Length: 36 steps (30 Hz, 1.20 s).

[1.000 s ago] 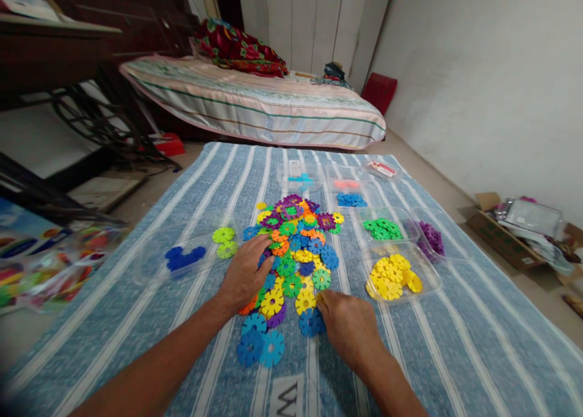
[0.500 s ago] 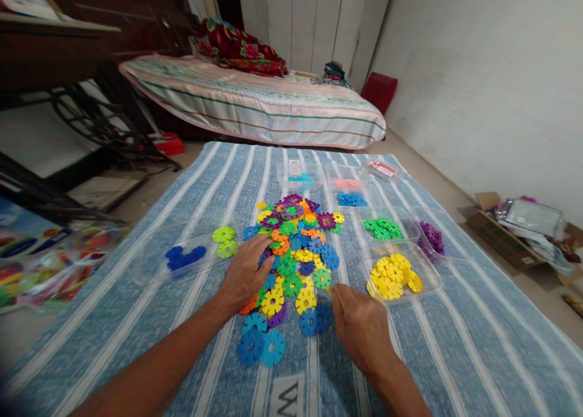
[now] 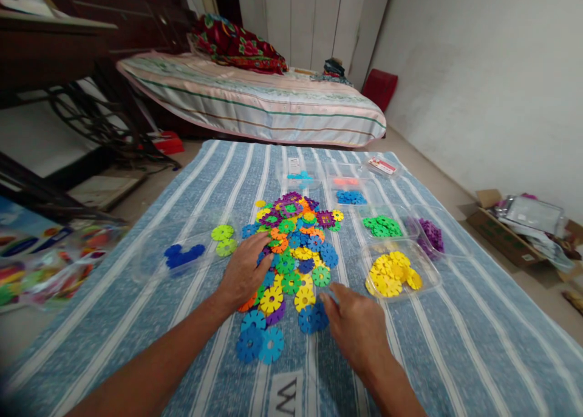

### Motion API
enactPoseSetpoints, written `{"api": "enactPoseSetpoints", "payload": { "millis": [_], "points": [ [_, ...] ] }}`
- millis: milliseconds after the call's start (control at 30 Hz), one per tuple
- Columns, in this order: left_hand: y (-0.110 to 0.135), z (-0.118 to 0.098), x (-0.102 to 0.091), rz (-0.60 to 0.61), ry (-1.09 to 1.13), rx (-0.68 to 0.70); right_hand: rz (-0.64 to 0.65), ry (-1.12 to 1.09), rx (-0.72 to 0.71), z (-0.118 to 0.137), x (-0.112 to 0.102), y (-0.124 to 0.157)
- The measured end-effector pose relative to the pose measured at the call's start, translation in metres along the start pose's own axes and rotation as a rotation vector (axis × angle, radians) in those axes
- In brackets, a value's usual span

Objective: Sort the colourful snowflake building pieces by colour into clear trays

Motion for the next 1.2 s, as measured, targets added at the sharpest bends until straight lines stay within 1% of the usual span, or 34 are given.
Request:
{"api": "enactPoseSetpoints", "payload": {
  "millis": [67,133,200,267,367,633,867,967,1033,1100,1167,1200],
  "points": [
    [0.0,0.0,0.001,-0.004,-0.004,0.006,0.138,0.029,-0.01,0.018,0.012,-0.004],
    [0.0,0.0,0.001,-0.007,-0.003,0.011,0.232,0.075,0.001,0.028,0.017,-0.009],
    [0.0,0.0,0.0,-0.01,-0.003,0.012,0.288,0.116,0.01,0.033,0.019,-0.014],
    [0.0,0.0,0.0,-0.01,-0.002,0.006,0.315,0.141,0.011,0.035,0.02,-0.017],
    [0.001,0.0,0.0,-0.001,0.002,-0.003,0.314,0.121,0.015,0.034,0.022,-0.019],
    [0.0,0.0,0.001,0.004,0.017,-0.018,0.246,-0.086,0.077,0.019,0.026,-0.019],
    [0.001,0.0,0.0,-0.005,0.017,-0.002,0.215,-0.059,0.093,0.015,0.023,-0.021],
    [0.0,-0.001,-0.001,-0.004,0.014,-0.001,0.186,-0.098,0.113,0.013,0.023,-0.02],
    [0.0,-0.001,0.0,-0.001,0.012,-0.006,0.17,-0.192,0.123,0.012,0.023,-0.019],
    [0.0,0.0,0.0,0.002,0.011,-0.014,0.16,-0.331,0.12,0.011,0.02,-0.018],
    [0.0,0.0,0.0,0.008,0.011,-0.021,0.129,-0.458,0.116,0.008,0.012,-0.017],
    [0.0,0.0,0.0,0.011,0.012,-0.023,0.093,-0.494,0.12,0.003,0.004,-0.017]
  ]
}}
Point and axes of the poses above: each hand's wrist, its own y-axis away from the middle knuckle, its own x-axis out of the palm, z = x × y, the point moved 7 cm from there along -y, towards the middle knuckle, and after that the axes turned 7 degrees about y, right-handed, at the moved point
